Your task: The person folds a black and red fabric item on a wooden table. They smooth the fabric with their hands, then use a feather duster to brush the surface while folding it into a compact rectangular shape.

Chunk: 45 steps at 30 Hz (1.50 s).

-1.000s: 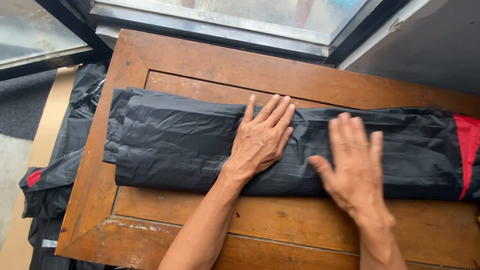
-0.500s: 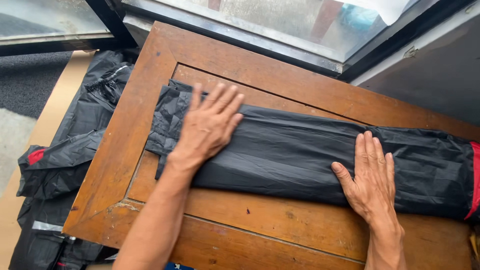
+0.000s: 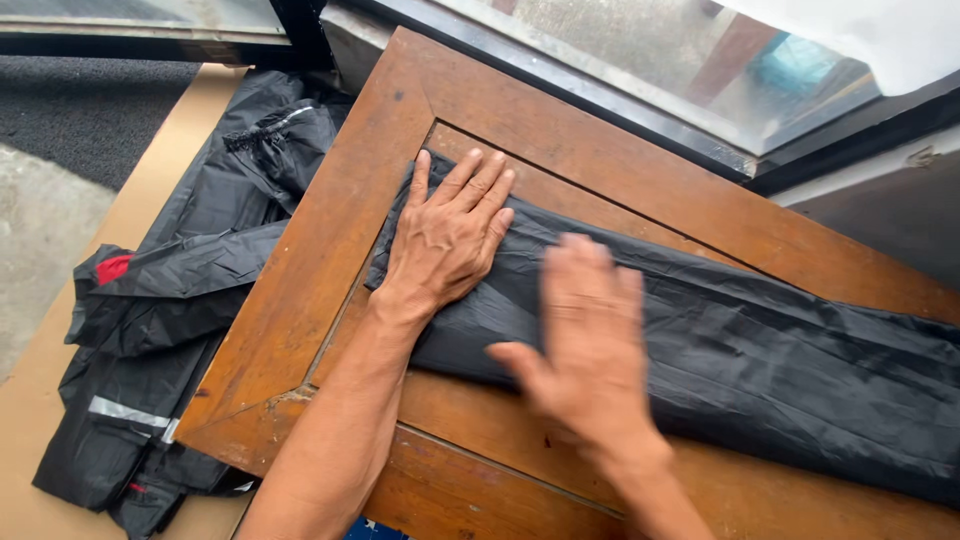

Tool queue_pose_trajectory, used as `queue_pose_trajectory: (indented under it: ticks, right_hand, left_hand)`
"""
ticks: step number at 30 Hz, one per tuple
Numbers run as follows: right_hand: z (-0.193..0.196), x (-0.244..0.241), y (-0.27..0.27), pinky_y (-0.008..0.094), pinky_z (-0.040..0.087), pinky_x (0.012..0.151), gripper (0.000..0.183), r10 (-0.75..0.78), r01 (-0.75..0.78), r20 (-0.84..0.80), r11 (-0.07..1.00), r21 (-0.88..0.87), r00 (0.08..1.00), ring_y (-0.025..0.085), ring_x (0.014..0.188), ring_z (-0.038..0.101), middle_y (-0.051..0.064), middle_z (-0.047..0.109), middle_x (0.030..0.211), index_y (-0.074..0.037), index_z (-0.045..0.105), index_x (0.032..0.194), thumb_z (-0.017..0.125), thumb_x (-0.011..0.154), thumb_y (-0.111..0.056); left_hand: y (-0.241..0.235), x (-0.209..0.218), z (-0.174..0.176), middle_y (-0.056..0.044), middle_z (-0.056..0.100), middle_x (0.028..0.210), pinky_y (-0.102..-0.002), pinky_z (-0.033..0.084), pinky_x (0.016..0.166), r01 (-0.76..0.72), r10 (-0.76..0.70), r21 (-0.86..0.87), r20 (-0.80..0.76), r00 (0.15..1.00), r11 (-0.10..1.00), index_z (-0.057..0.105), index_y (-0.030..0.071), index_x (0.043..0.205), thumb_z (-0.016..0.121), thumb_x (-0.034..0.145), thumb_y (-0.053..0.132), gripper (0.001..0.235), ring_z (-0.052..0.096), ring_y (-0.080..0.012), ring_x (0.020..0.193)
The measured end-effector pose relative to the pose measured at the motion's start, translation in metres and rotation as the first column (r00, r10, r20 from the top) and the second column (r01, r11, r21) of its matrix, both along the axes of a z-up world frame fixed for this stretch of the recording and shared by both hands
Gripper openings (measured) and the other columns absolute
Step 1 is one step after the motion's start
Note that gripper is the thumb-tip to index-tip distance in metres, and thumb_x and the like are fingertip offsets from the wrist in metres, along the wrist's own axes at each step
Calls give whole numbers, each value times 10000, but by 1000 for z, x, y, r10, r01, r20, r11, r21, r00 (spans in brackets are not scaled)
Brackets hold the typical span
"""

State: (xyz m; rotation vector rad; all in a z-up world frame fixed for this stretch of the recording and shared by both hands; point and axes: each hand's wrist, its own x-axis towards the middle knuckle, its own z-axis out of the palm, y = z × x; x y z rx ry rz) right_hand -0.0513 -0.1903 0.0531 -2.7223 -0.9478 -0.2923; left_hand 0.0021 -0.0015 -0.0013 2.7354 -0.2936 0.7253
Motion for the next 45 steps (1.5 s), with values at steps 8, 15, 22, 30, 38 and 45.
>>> queue_pose_trajectory:
  ticks: [8, 15, 22, 30, 38, 45]
  right_hand:
    - [-32, 19, 29, 440, 109, 1201, 929, -6, 0, -48, 993, -115, 999, 298, 1477, 140, 161, 144, 1581, -19, 178, 1505, 403, 889, -677]
    - [-28, 53, -98, 487, 94, 1133, 837, -318, 249, -157, 904, -349, 935, 283, 1451, 121, 137, 140, 1584, -39, 158, 1511, 270, 910, -610]
    - [-18, 47, -223, 506, 45, 1134, 893, -640, 543, -277, 761, -355, 717, 309, 1450, 77, 175, 89, 1579, -28, 97, 1505, 191, 867, -646]
    - [-52, 15, -159, 592, 190, 1090, 837, -550, 548, 55, 808, -216, 833, 398, 1402, 271, 242, 279, 1537, 45, 273, 1486, 325, 938, -586]
    - [-24, -4, -100, 531, 258, 1061, 807, -536, 536, 60, 817, -213, 842, 333, 1375, 326, 190, 323, 1513, -42, 337, 1458, 331, 918, -642]
    - [-14, 16, -197, 588, 45, 1112, 830, -639, 600, -187, 767, -226, 746, 330, 1432, 173, 175, 221, 1555, -17, 240, 1487, 181, 935, -634]
  left_hand:
    - [5, 1, -3, -53, 468, 1461, -560, 149, 1139, 64, -63, 43, -28, 998, 997, 528, 80, 1384, 432, 1021, 308, 439, 376, -226, 1381]
    - [5, 2, 0, -63, 510, 1432, -573, 176, 1127, 70, -72, 36, 46, 996, 997, 572, 78, 1367, 501, 1047, 295, 393, 418, -244, 1358]
    - [7, 7, 0, -36, 478, 1460, -584, 144, 1119, 102, -101, 40, -29, 994, 994, 546, 120, 1386, 475, 1023, 340, 431, 388, -224, 1371]
    - [-41, -17, 40, -139, 583, 1373, -629, 90, 1121, 139, -144, 109, 34, 989, 984, 562, 39, 1355, 530, 990, 251, 423, 468, -321, 1332]
    - [-73, -30, 20, -73, 491, 1439, -565, 200, 1121, 275, -271, 149, -50, 961, 950, 493, 165, 1399, 497, 971, 424, 501, 407, -276, 1360]
    - [-69, -21, 20, -60, 553, 1369, -556, 217, 1119, 257, -256, 92, -23, 966, 962, 539, 107, 1345, 534, 965, 395, 477, 473, -264, 1291]
